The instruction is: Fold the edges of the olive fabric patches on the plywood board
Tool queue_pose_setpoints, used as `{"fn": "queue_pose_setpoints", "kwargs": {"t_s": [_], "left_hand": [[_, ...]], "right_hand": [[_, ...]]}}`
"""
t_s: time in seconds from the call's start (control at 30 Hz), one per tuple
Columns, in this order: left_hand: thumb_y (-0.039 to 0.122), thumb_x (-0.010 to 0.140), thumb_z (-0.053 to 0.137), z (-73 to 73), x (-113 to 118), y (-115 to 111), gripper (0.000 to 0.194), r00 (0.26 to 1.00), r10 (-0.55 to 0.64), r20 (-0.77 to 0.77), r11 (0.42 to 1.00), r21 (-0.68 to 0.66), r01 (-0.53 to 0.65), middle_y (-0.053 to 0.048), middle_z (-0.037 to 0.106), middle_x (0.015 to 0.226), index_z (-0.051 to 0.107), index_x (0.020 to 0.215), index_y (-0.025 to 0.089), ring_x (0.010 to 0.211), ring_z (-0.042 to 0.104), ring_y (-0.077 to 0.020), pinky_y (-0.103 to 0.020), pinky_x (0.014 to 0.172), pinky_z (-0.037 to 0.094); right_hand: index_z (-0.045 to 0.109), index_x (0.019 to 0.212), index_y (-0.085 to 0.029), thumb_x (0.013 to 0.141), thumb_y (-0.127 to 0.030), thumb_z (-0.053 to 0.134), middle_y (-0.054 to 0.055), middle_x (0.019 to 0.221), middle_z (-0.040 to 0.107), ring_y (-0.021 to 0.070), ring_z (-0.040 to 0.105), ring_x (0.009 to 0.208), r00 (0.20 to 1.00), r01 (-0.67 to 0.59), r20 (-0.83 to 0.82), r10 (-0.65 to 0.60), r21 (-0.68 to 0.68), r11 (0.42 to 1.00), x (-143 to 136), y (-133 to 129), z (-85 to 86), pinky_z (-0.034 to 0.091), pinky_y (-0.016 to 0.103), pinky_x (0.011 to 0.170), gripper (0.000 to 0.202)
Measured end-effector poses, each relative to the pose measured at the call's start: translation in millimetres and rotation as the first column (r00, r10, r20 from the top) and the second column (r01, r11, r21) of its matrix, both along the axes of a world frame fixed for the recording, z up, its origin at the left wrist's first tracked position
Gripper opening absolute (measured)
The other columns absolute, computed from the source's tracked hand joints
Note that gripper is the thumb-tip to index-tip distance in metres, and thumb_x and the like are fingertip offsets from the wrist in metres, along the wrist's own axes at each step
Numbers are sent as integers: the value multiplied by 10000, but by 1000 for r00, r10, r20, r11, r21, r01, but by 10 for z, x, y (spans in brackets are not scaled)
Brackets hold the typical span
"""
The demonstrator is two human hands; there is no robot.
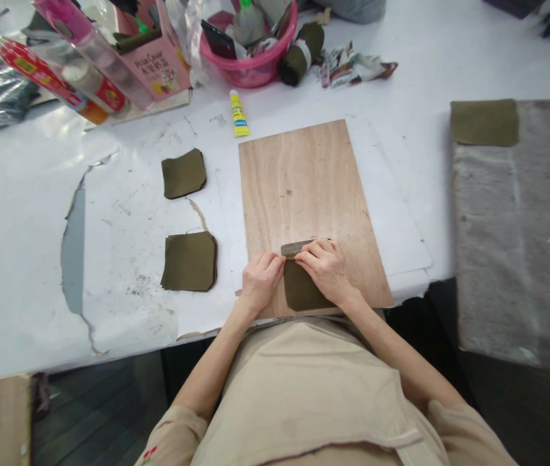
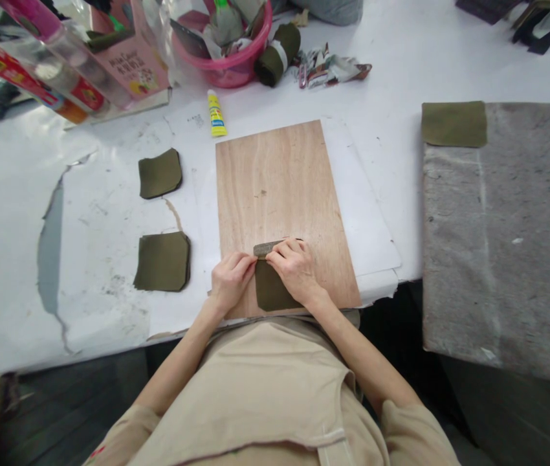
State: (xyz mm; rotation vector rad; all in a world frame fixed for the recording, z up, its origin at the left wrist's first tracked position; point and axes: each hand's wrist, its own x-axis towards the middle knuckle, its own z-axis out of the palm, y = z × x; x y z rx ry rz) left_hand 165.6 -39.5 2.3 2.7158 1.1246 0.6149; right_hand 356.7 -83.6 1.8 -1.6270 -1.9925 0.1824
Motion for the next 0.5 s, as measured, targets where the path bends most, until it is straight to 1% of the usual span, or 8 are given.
{"fn": "queue_pose_setpoints", "kwargs": {"t_s": [0.2,0.37,0.5], "left_hand": [[177,952,514,-35,-36,-1,130,996,-47,-78,996,71,52,-51,649,886,634,1001,170,816,563,-176,-280,696,456],[174,961,492,-23,-72,17,163,985,-101,-142,990,88,114,-59,642,915,624,1058,167,834,558,-181,-281,688,455],[179,970,475,9,-84,39,176,974,-130,-188,984,100,151,-57,637,918,621,1067,164,833,552,-181,-278,673,452]], "right_hand": [[718,1004,-273,947,-271,573,7,920,672,171,519,967,1000,-21,24,20,55,998,-3,-9,-40,330,335,917,156],[732,991,-278,947,-255,569,5,909,664,169,510,952,999,-27,37,25,62,998,-1,-11,-34,339,331,901,170],[735,988,-277,947,-248,572,8,905,664,170,506,953,999,-29,34,27,59,998,-3,-14,-29,340,333,899,170]]}}
